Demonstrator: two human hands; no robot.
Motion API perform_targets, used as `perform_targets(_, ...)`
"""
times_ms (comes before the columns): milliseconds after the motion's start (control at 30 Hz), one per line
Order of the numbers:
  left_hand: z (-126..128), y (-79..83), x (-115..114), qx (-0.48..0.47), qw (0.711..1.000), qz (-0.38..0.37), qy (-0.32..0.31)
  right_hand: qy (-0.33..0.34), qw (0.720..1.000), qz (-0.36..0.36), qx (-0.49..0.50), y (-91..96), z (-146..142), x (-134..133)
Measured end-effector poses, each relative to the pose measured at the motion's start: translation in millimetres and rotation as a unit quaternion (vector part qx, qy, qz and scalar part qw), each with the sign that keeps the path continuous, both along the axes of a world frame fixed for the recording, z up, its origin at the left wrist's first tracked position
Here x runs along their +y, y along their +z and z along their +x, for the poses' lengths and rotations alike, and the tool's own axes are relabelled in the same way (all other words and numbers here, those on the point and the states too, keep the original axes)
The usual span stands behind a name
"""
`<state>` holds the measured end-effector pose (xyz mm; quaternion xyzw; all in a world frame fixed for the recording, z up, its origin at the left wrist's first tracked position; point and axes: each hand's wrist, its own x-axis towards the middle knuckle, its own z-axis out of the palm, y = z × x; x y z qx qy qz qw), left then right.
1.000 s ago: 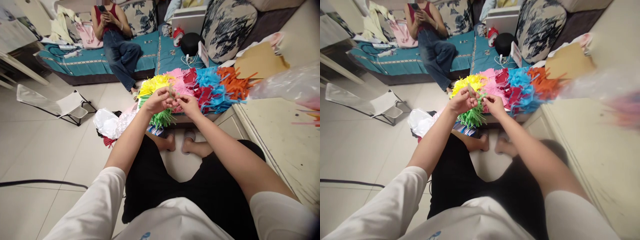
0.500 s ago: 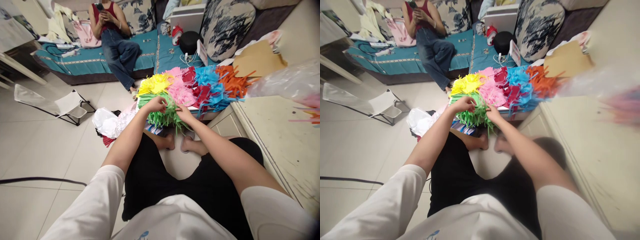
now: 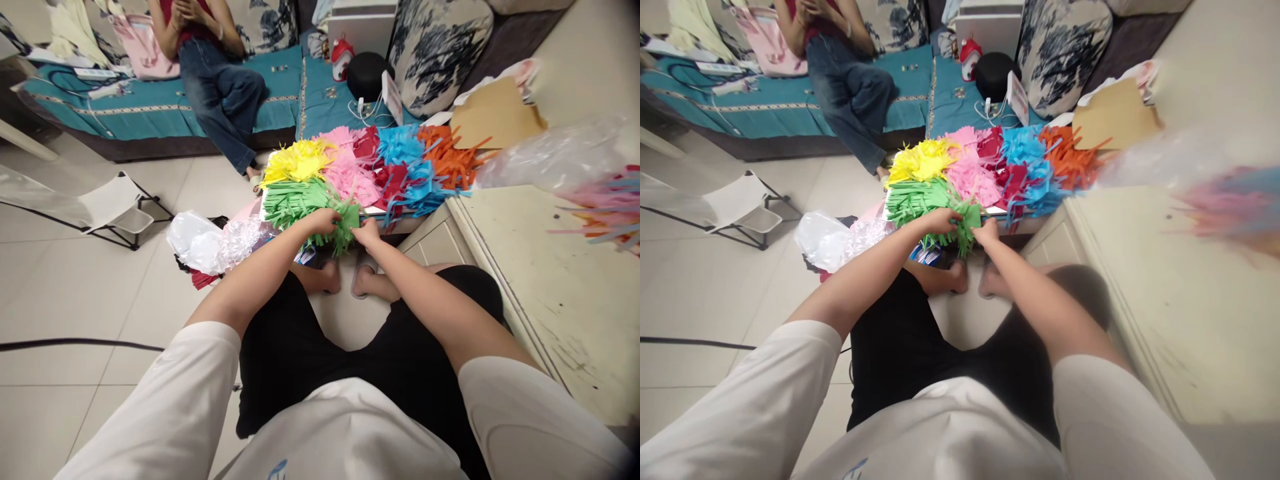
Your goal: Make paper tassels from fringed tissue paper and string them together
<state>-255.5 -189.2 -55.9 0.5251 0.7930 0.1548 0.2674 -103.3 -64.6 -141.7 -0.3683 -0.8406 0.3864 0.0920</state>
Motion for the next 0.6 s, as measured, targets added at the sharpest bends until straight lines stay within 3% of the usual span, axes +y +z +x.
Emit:
perform_targets(100,-1.7,5.4,-2.5,-0.008,1.000,-0.001,-0.001,0.002,0.999,-0.015,-0.046,16.0,-4.7,-8.4)
perform_targets(233,-14.4,19.6,-15.8,-0.062,0.997,0.029,0.032,0.086,0.994,0.007,-0.061,61.0,1.9,2.0)
perform_targets(300,-22.7,27.5,-24.2,-0.097,0.987,0.101,0.079,0.157,0.985,0.006,-0.068,92.1,21.6,16.0)
perform_targets(367,-29.9,34.5,-30.8,-0.116,0.967,0.184,0.132,0.297,0.950,-0.069,-0.071,125.3,49.8,30.7)
perform_targets(400,-32.7,37.4,-32.7,-0.123,0.955,0.220,0.156,0.317,0.939,-0.118,-0.057,141.2,64.5,37.2)
perform_targets(500,-37.1,42.7,-32.9,-0.159,0.914,0.300,0.221,0.250,0.957,-0.145,-0.032,177.1,98.5,49.5)
perform_targets(600,-33.6,44.2,-28.5,-0.226,0.887,0.329,0.234,0.218,0.970,-0.053,-0.099,187.8,109.8,48.5)
